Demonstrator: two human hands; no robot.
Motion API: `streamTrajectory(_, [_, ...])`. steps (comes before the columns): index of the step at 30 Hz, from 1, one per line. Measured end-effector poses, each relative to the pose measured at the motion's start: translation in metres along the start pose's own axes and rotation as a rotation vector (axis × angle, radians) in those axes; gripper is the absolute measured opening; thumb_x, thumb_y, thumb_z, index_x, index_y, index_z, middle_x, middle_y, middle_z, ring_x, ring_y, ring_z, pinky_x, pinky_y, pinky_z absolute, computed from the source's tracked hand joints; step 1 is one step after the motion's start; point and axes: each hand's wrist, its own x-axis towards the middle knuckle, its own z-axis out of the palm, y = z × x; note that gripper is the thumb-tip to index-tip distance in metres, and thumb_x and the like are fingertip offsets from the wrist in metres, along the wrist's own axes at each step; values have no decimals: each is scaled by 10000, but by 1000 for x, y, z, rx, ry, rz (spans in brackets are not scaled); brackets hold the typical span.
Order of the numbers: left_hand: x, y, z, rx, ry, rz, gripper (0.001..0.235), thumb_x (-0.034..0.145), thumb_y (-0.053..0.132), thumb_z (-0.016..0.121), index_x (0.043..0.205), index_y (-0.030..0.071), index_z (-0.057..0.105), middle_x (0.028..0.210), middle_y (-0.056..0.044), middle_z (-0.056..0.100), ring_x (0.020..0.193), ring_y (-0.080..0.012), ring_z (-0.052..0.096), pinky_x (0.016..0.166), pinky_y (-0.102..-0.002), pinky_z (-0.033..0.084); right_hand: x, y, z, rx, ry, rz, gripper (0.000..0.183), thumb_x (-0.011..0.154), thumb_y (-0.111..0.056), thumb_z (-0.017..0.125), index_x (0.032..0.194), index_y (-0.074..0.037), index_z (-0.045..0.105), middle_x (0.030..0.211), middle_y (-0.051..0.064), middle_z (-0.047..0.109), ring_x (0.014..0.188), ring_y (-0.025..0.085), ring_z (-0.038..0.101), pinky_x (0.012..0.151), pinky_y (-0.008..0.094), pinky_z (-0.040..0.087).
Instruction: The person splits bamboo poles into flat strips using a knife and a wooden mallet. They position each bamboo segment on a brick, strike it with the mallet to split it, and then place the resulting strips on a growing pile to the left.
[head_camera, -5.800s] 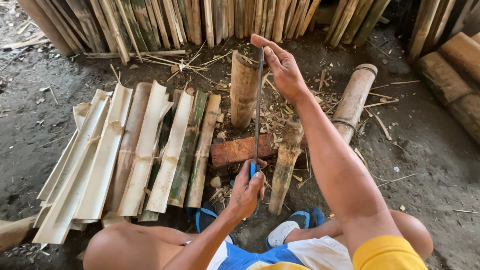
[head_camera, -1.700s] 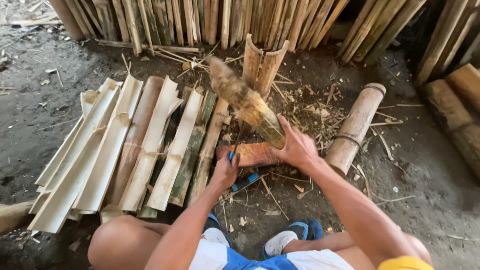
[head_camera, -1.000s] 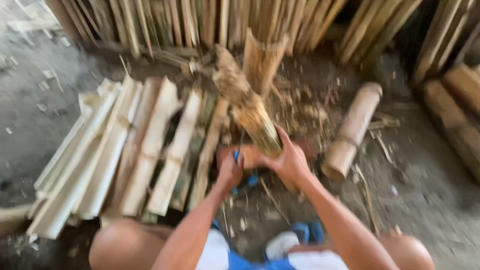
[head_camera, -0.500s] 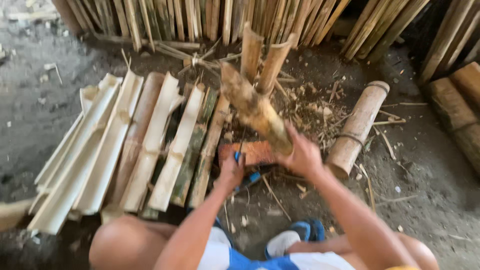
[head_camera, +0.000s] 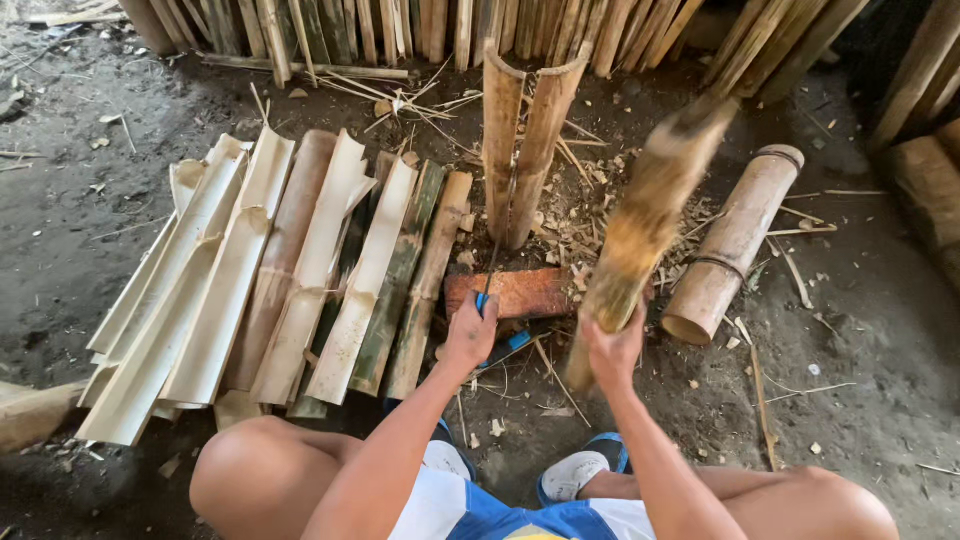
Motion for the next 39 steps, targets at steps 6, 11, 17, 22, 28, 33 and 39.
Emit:
streamTrajectory(6, [-8,2,-5,-13,8,119,505,973,477,509,1210,32,533,1022,-293,682,1026,-530,616,875,-580,456,-51,96,4,-546,78,341,1005,763,-399,849,1526,19,347,1361,284,569,1248,427,552,1080,524,442])
streamTrajectory(11, [-15,1,-4,24,-8,62,480,980,493,488,1153,52,566,1017,-286,699,1029,-520,626,865,-586,465,31,-6,31,-522,73,-221,928,911,-382,765,1561,32,248,1613,282,293,1486,404,279,1209,552,220])
streamTrajectory(17, [-30,-11,-2,56,1,112,540,978,516,496,1222,39,570,1005,-306,700,1016,-526,634,858,-570,504,117,-212,69,-577,173,-967,820,908,-446,807,1524,-119,376,1572,126,416,1483,321,345,1269,549,156])
streamTrajectory(22, [-37,-18,-21,286,-94,67,607,975,520,482,1321,24,539,1012,-298,703,989,-505,660,864,-569,518,130,-251,65,-835,-69,-818,265,991,-435,786,1023,-180,719,984,7,773,885,190,664,1148,568,258])
streamTrajectory(28, [-26,-18,-26,378,-34,208,613,1007,529,503,1296,-9,555,994,-272,726,947,-477,690,827,-560,550,137,-219,48,-799,92,-808,408,1025,-517,760,843,-168,650,736,-30,686,630,176,540,826,373,394])
streamTrajectory(33, [-29,6,6,287,-64,100,567,988,509,509,1280,28,580,941,-255,731,923,-473,677,812,-571,526,127,-212,55,-756,191,-844,430,1002,-559,706,858,-159,646,762,-31,698,617,142,554,750,356,382])
streamTrajectory(39, [-46,6,35,210,-35,193,570,999,488,528,1267,-15,544,930,-282,709,909,-490,659,766,-579,524,124,-207,35,-750,228,-792,458,1030,-557,681,840,-146,615,728,-20,668,621,178,556,756,366,381])
